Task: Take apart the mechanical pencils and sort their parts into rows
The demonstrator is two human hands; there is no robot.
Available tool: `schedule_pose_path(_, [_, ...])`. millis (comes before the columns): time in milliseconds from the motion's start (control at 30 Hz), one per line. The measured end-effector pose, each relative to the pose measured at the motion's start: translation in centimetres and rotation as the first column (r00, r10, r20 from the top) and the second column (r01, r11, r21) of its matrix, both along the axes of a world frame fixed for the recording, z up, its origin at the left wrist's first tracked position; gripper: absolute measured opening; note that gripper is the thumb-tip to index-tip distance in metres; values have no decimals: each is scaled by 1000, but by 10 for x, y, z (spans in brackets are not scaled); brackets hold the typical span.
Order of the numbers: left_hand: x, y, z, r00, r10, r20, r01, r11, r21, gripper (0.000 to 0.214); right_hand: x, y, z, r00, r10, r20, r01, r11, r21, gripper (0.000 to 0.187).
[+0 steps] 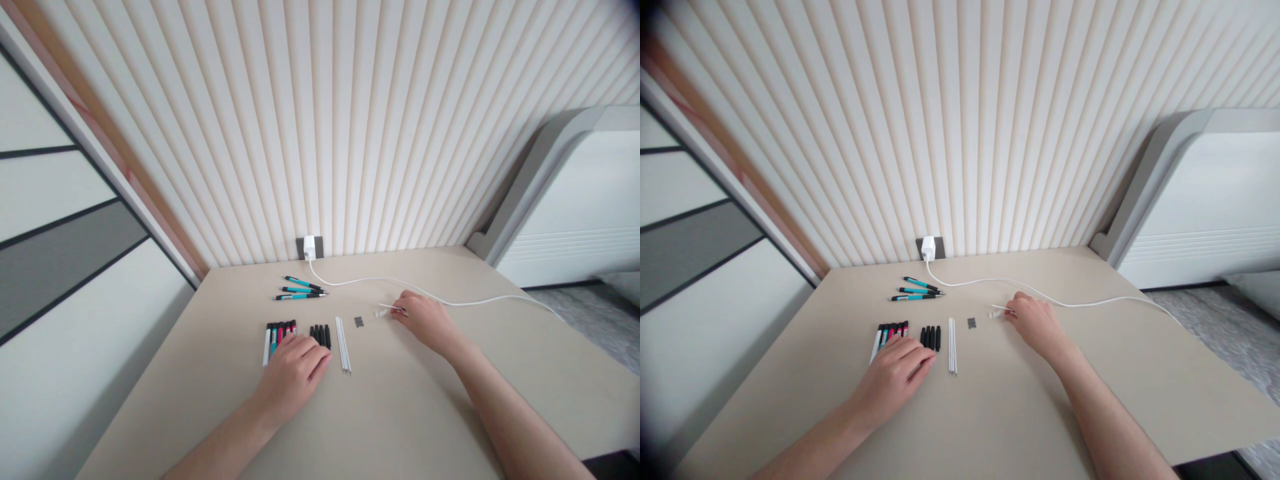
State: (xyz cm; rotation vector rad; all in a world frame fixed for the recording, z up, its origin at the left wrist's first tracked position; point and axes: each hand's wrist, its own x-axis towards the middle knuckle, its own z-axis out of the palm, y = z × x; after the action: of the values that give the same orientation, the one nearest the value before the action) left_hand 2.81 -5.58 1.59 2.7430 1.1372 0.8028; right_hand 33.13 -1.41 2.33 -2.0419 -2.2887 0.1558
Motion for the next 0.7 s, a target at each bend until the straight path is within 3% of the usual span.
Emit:
schedule_pose_path(367, [0,-1,3,1000,-6,-7,6,1000,-8,12,5,7,-7,977,18,-214,7,993,116,27])
schedule_pose_path(700, [0,-1,3,1000,-10,-18,10,1000,-15,13,3,7,-4,984,-31,-176,34,999,19,20])
